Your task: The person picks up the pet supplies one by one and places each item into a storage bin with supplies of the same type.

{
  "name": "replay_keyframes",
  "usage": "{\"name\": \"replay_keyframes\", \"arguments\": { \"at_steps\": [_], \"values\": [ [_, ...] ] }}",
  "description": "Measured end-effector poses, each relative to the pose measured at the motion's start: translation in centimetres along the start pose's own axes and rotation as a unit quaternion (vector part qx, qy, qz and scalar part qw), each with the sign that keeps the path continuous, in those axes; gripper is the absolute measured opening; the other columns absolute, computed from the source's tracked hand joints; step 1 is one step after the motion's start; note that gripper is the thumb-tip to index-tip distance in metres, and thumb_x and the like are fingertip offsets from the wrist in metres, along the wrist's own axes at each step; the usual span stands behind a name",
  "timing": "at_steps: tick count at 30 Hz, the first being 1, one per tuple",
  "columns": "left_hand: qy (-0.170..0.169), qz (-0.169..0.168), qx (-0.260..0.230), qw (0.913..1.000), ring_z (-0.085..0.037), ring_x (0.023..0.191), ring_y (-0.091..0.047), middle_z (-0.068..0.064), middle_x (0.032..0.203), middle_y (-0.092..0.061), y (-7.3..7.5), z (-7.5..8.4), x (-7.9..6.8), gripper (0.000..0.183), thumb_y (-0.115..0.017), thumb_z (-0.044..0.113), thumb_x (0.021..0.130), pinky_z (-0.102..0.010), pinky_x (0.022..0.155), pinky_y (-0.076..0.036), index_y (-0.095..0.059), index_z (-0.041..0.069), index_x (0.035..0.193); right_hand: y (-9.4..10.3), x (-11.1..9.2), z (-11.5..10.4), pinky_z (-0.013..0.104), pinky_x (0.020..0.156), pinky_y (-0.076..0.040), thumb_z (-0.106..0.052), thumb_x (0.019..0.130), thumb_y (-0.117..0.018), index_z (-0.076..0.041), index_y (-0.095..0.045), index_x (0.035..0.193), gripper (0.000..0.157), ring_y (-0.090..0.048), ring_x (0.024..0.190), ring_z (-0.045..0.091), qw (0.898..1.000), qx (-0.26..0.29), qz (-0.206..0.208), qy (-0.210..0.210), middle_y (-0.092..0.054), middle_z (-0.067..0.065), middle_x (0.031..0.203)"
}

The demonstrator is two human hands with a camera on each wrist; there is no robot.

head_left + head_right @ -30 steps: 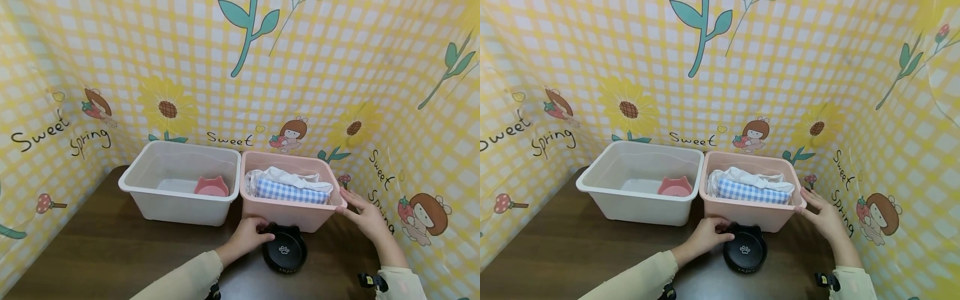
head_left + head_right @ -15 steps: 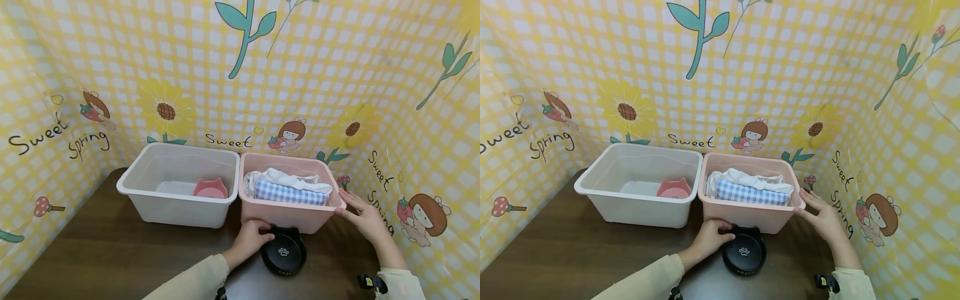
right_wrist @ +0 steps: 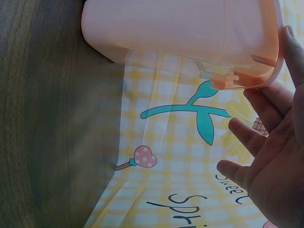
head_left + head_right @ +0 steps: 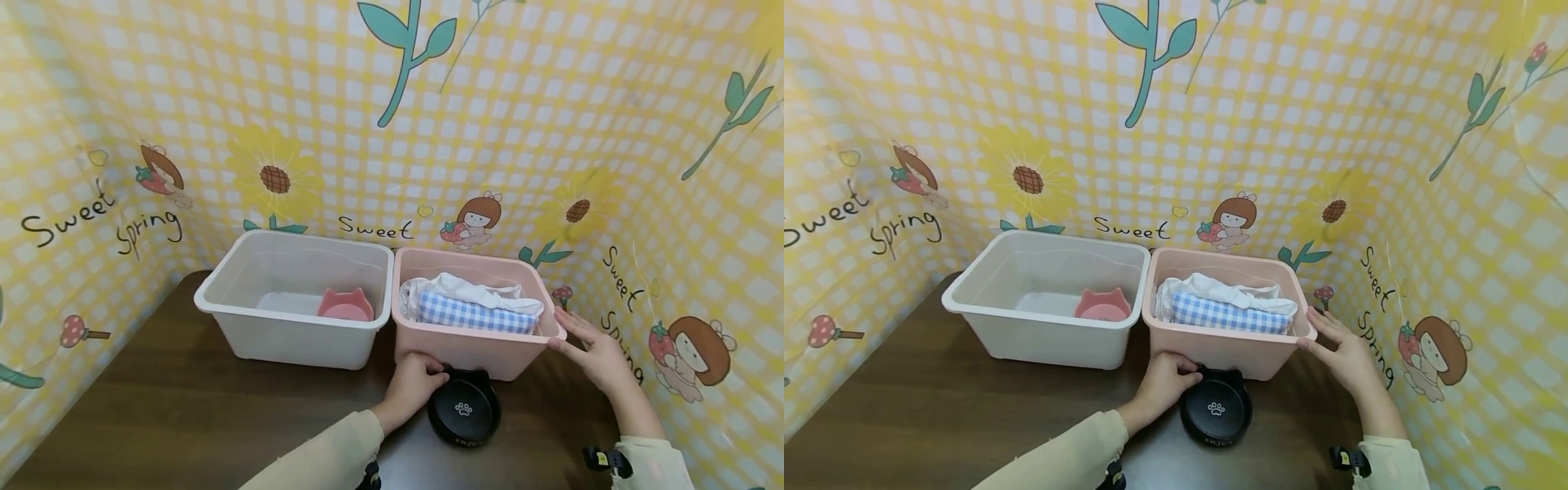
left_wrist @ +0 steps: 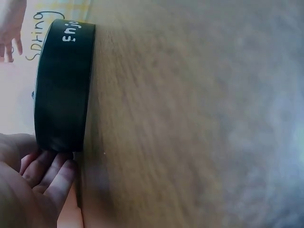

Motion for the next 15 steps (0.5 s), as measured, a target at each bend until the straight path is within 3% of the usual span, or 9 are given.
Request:
{"name": "replay_keyframes", "arguments": {
  "at_steps": [15],
  "values": [
    [0.000,-0.001,0.049,0.9988,0.002,0.070,-0.057,0.016,0.072,-0.065,0.73,0.83,-0.41,0.007,-0.078,0.021,0.079,-0.019,0.061,-0.048,-0.076,0.020,0.072,0.04,-0.06,-0.27,0.069,0.105,-0.023,-0.045,0.086,-0.069,-0.033,-0.044,0.143,0.064,-0.025,0.144,0.036,1.000,0.004,0.000,0.001,-0.038,0.001,0.150]
  ]
}}
Point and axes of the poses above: each hand's wrist, its own x-axis towards the middle knuckle, its own y-axis out of the back of the hand, z = x × y, the point moved 10 cm from there along x, towards the middle knuckle
